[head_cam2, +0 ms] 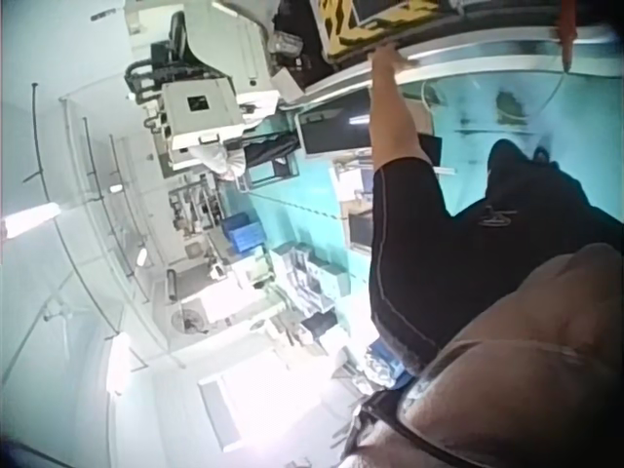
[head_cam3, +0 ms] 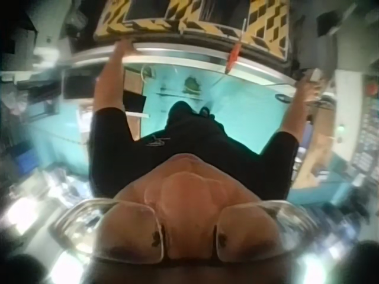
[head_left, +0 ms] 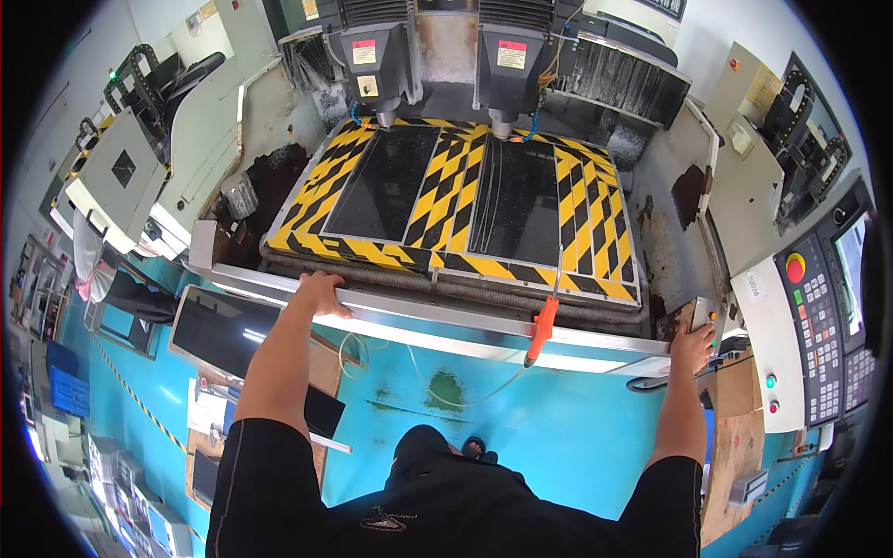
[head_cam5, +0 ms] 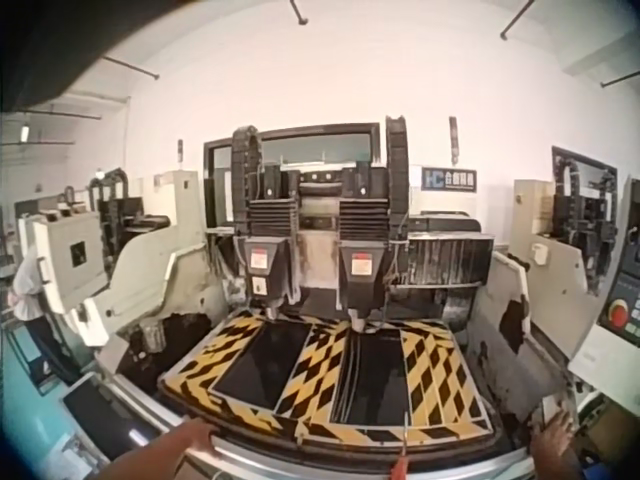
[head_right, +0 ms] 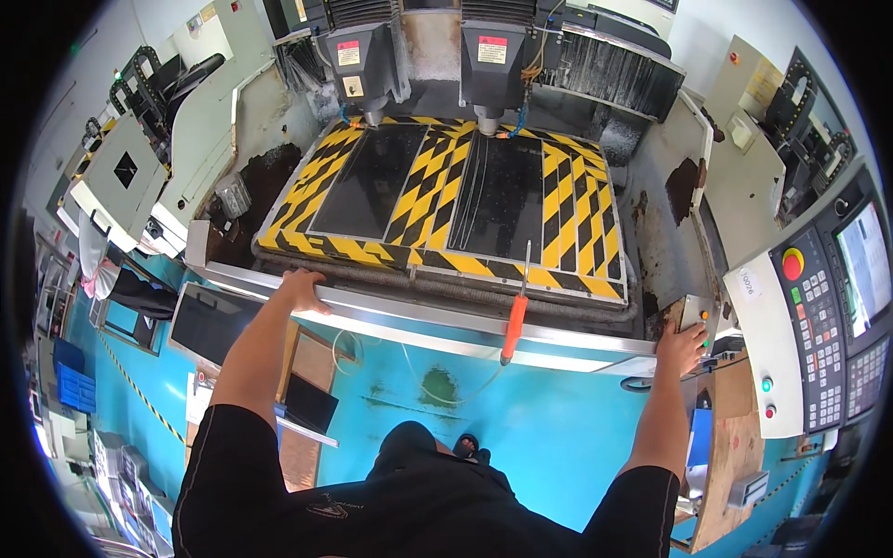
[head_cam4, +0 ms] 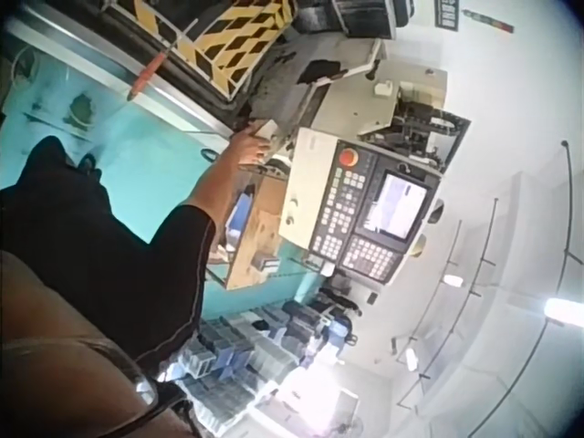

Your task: The person cleans a machine bed using an air gun, places flat panels onto the bed, and operates the control panel. After machining, the person uses the air gun to blow debris off the cut panels, unloads them to separate the cut pieces by hand, and loads new panels to restart the machine.

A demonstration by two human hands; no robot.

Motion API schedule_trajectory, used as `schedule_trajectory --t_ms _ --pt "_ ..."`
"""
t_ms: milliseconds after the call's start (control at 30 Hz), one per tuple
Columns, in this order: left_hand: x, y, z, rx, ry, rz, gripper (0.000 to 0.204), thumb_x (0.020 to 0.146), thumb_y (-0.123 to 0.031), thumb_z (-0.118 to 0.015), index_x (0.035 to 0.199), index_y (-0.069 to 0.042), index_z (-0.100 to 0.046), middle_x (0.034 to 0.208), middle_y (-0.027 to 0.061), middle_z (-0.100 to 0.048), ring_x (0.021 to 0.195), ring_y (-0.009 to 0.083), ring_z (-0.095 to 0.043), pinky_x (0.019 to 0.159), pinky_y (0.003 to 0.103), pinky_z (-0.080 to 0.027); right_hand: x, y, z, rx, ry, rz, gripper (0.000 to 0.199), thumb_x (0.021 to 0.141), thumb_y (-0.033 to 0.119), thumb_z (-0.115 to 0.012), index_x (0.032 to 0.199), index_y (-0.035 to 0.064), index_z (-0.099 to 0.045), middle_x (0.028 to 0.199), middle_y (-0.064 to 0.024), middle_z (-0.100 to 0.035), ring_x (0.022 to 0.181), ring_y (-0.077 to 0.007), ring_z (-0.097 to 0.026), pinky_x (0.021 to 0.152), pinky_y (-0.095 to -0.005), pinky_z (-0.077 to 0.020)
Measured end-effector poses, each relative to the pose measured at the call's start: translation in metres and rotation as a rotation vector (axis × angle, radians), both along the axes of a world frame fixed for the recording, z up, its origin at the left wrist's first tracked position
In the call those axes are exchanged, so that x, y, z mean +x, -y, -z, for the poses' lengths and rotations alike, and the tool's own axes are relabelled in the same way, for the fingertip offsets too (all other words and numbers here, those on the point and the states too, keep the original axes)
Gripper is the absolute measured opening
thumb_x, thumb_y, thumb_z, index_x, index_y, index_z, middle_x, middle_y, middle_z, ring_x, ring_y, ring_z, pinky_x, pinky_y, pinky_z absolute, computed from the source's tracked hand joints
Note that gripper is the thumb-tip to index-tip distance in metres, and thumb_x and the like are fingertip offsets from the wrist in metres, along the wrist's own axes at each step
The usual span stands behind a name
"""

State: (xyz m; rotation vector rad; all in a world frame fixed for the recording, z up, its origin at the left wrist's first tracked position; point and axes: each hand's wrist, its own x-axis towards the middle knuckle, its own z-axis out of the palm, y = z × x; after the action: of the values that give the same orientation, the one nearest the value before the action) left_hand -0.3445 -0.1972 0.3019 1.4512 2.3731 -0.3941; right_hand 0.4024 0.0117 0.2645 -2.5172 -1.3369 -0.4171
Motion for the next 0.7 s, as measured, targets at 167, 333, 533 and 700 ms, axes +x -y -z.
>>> schedule_trajectory --t_ms 167,333,533,700 --pt "0.001 0.004 -0.001 0.033 0.022 0.039 0.100 0.056 -0.058 -0.089 0.143 -0.018 -0.058 0.143 0.0172 -0.055 0.134 0.0369 -0.046 0.114 0.044 -0.034 -0.001 0.002 -0.001 -0.022 0.001 0.020 0.080 0.092 0.053 -0.061 0.151 0.0062 -0.036 0.154 -0.0164 -0.041 0.131 -0.0427 -0.048 0.105 -0.0509 -0.0450" --pt "0.000 0.006 -0.001 0.029 0.027 0.049 0.100 0.056 -0.059 -0.089 0.142 -0.017 -0.058 0.141 0.0175 -0.056 0.135 0.0349 -0.046 0.114 0.045 -0.033 0.000 0.005 -0.001 -0.034 0.000 0.020 0.078 0.092 0.052 -0.062 0.150 0.0055 -0.037 0.152 -0.0166 -0.043 0.129 -0.0432 -0.050 0.104 -0.0507 -0.0462" --pt "-0.002 0.008 0.003 0.027 0.012 0.079 0.100 0.057 -0.061 -0.087 0.142 -0.018 -0.058 0.140 0.0172 -0.058 0.135 0.0339 -0.047 0.114 0.046 -0.032 0.000 0.008 -0.001 -0.049 -0.004 0.032 0.079 0.092 0.053 -0.059 0.151 0.0063 -0.035 0.153 -0.0171 -0.042 0.129 -0.0449 -0.049 0.105 -0.0526 -0.0451" --pt "-0.003 0.011 0.004 -0.001 -0.017 0.086 0.100 0.057 -0.061 -0.088 0.142 -0.017 -0.058 0.138 0.0176 -0.060 0.136 0.0331 -0.047 0.114 0.046 -0.032 0.002 0.012 0.001 -0.004 0.003 0.001 0.079 0.092 0.054 -0.059 0.151 0.0067 -0.036 0.153 -0.0174 -0.042 0.130 -0.0452 -0.049 0.105 -0.0528 -0.0450"
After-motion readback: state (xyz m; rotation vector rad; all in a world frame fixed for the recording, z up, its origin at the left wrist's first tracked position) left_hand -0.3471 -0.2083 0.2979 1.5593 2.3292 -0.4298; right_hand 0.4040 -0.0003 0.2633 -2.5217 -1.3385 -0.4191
